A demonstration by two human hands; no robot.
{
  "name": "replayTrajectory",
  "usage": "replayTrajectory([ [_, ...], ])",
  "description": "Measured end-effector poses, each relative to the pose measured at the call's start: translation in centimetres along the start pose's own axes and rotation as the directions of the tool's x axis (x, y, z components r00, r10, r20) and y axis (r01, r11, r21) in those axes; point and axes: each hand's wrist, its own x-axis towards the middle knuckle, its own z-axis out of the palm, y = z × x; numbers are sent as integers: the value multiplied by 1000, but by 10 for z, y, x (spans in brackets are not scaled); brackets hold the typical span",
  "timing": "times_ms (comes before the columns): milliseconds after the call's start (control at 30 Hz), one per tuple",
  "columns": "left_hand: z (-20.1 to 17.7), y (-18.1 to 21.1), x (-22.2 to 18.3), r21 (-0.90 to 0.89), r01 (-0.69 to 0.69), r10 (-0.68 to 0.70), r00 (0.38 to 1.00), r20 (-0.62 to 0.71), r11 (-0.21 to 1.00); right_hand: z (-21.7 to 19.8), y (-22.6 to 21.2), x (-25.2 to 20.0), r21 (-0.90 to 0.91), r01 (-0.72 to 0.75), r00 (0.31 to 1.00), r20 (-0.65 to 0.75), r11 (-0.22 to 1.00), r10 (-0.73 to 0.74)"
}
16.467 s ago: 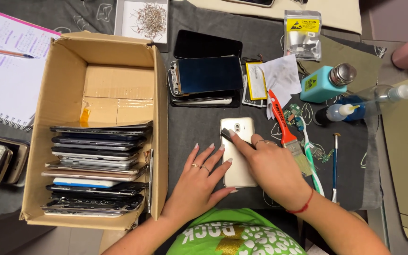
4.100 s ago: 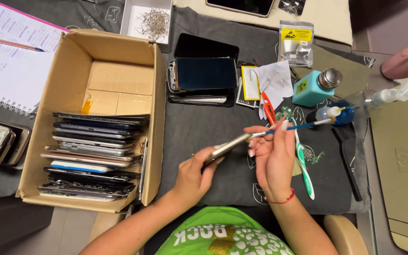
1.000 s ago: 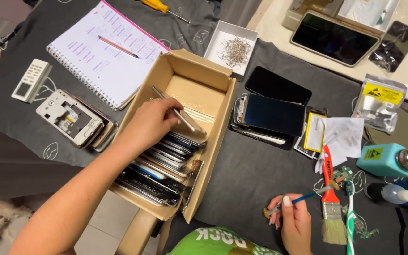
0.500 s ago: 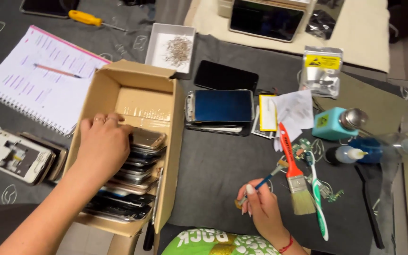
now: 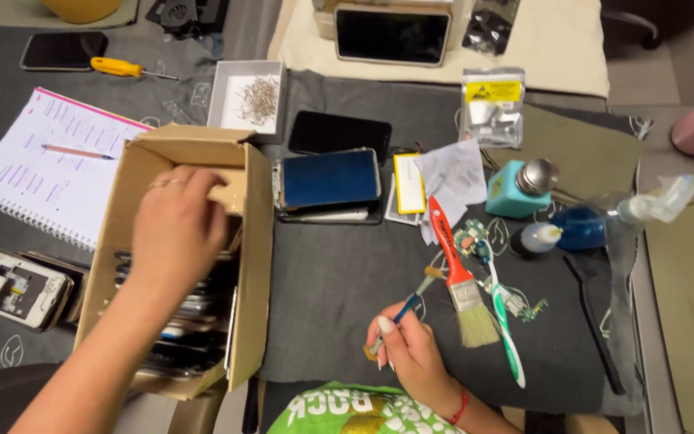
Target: Cleaning a smartphone and its battery using a brush and a cloth with cleaning solution at a repair station.
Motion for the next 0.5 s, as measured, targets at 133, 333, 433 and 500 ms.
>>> replayTrajectory([
  [133, 11, 59, 31, -67, -138, 137, 990, -22, 988, -3, -8, 0, 54, 22, 1000, 0, 998, -22],
  [333, 52, 101, 63, -146, -290, 290, 957, -21, 946, -5, -13, -3, 206, -28, 999, 43, 978, 19],
  [433, 86, 135, 78, -344, -465, 495, 869, -1, 816, -6, -13, -5, 251, -19, 999, 32, 968, 11],
  [500, 122, 149, 89, -290, -542, 590, 799, 113, 789, -7, -14, -3, 317, -37, 999, 14, 948, 35],
])
